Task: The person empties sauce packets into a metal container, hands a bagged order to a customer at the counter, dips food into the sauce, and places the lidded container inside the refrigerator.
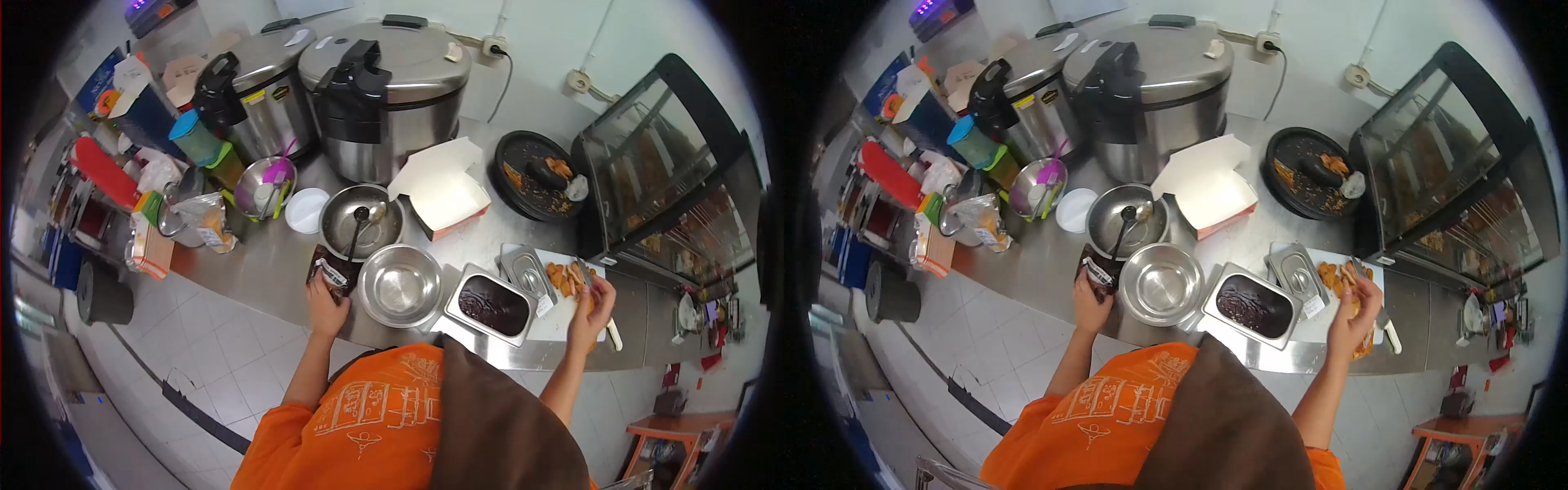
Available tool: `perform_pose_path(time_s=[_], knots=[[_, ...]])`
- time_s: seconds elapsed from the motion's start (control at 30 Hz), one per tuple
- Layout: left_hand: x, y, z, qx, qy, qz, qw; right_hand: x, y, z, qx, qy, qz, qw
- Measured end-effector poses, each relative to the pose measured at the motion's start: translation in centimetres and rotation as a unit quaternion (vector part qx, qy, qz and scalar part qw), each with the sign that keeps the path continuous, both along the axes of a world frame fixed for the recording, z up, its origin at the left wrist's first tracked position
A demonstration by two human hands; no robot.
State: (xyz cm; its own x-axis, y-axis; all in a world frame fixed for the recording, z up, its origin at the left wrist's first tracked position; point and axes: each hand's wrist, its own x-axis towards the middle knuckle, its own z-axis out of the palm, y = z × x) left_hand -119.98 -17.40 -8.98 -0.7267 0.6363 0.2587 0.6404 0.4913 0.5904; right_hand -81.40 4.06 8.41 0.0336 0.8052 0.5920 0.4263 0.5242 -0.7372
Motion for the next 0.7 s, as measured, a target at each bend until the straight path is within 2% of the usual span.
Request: perform_pose_path(time_s=[0.03,0.17,0.23,0.3,0.37,0.4,0.43,0.47,0.5,0.53,0.57,0.6,0.63,0.67,0.7], knots=[[0.4,0.3,0.5,-0.009,0.022,0.013,1.0,-0.3,-0.3,0.4,0.01,-0.023,0.009,1.0],[-0.7,0.3,0.3,-0.007,0.058,0.009,0.998,0.6,-0.1,-0.4,-0.02,0.05,0.042,0.998],[-3.4,-0.2,-0.2,0.081,-0.061,0.029,0.994,0.9,-0.8,0.1,-0.026,0.047,0.021,0.998],[-5.7,-0.7,-1.2,0.139,-0.001,0.025,0.99,1.6,-1.4,0.3,-0.041,0.038,0.013,0.998],[-6.1,-0.8,1.0,0.205,-0.047,0.05,0.976,1.8,-2.5,1.1,-0.019,0.027,0.0,0.999],[-6.5,-1.2,1.1,0.289,-0.093,0.067,0.95,2.0,-3.1,1.4,-0.014,0.017,-0.013,1.0],[-6.9,-1.7,2.3,0.292,0.007,0.062,0.954,2.2,-3.8,1.5,-0.009,0.006,-0.029,1.0],[-8.2,-2.7,3.6,0.283,0.054,0.011,0.958,2.4,-4.5,1.6,-0.005,-0.005,-0.045,0.999],[-7.6,-2.7,7.1,0.282,0.083,0.026,0.956,2.4,-5.2,1.7,-0.01,0.007,-0.051,0.999],[-8.1,-2.6,9.0,0.324,0.05,0.02,0.945,2.3,-5.9,1.8,-0.026,0.008,-0.056,0.998],[-9.9,-2.6,10.3,0.388,-0.141,0.003,0.911,1.9,-6.8,2.0,-0.039,0.033,-0.04,0.998],[-9.5,-1.3,12.3,0.429,-0.212,-0.02,0.878,1.1,-7.8,2.1,-0.056,0.07,-0.027,0.996],[-7.7,0.6,14.7,0.465,-0.223,-0.073,0.854,0.1,-8.9,2.8,-0.065,0.101,0.01,0.993],[-5.1,2.5,16.6,0.492,-0.201,-0.156,0.833,-0.5,-9.8,2.3,-0.136,0.132,0.078,0.979],[-2.1,4.5,18.3,0.508,-0.186,-0.246,0.804,-1.0,-10.6,3.0,-0.152,0.098,0.159,0.97]])
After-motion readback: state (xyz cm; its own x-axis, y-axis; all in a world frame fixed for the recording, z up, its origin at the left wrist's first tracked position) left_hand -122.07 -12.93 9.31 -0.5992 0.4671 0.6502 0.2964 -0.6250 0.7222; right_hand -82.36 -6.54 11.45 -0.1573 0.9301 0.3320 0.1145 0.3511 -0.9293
